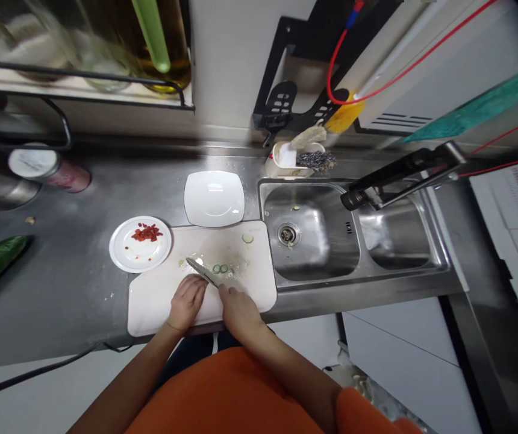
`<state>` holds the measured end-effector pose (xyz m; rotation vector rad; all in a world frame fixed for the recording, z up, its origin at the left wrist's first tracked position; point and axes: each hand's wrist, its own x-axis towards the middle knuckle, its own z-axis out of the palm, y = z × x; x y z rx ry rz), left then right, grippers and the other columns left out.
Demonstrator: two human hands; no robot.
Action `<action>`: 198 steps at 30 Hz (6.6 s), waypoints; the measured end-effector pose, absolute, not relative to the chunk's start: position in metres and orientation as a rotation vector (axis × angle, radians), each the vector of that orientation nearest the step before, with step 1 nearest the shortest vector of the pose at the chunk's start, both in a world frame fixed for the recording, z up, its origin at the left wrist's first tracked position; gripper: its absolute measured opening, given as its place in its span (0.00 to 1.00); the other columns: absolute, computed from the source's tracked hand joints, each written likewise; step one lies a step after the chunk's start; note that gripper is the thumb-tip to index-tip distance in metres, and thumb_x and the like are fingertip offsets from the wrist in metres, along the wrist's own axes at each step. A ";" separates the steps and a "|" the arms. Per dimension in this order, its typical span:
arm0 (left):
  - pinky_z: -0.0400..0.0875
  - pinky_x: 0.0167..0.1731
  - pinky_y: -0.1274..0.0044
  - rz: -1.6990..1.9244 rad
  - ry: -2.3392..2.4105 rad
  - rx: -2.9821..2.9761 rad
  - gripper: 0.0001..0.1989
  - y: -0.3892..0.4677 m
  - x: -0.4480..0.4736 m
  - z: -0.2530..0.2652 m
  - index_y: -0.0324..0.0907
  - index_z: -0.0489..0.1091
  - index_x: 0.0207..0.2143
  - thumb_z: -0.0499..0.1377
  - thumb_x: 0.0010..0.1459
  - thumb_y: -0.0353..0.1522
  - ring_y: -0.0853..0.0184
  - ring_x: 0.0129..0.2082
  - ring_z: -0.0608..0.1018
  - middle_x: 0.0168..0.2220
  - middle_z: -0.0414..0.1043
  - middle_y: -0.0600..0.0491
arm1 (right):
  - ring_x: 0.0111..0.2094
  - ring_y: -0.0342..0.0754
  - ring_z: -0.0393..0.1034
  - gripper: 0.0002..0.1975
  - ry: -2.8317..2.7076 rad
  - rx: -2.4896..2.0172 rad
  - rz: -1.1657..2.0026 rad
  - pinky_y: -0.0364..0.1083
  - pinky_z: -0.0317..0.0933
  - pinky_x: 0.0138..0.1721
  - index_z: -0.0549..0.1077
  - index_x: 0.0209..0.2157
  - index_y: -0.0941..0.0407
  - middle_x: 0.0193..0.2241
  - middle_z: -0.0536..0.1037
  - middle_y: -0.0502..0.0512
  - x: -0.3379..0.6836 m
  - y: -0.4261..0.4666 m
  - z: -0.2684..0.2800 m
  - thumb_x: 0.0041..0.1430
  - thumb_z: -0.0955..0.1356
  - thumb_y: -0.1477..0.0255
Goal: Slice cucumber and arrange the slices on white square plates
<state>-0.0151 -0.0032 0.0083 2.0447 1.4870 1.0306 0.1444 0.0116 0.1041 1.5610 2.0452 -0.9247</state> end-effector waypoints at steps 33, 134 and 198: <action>0.70 0.47 0.69 1.041 1.531 2.085 0.06 -0.003 -0.015 0.009 0.40 0.70 0.34 0.54 0.57 0.25 0.65 0.41 0.74 0.34 0.73 0.50 | 0.35 0.51 0.72 0.18 1.922 1.555 -0.933 0.45 0.61 0.32 0.62 0.49 0.57 0.35 0.74 0.60 0.164 -0.008 0.135 0.59 0.55 0.82; 0.70 0.47 0.67 1.016 1.507 2.052 0.07 -0.004 -0.014 0.010 0.42 0.69 0.36 0.53 0.57 0.24 0.66 0.41 0.74 0.35 0.73 0.50 | 0.35 0.50 0.72 0.17 1.933 1.593 -0.958 0.44 0.60 0.31 0.65 0.46 0.57 0.34 0.75 0.59 0.156 -0.002 0.127 0.57 0.56 0.84; 0.61 0.36 0.69 0.379 1.836 1.771 0.12 0.059 0.041 0.046 0.42 0.66 0.26 0.62 0.47 0.40 0.61 0.35 0.69 0.30 0.69 0.51 | 0.36 0.48 0.64 0.07 2.319 1.626 -0.609 0.45 0.53 0.34 0.68 0.38 0.56 0.38 0.68 0.57 0.202 -0.016 0.108 0.62 0.60 0.74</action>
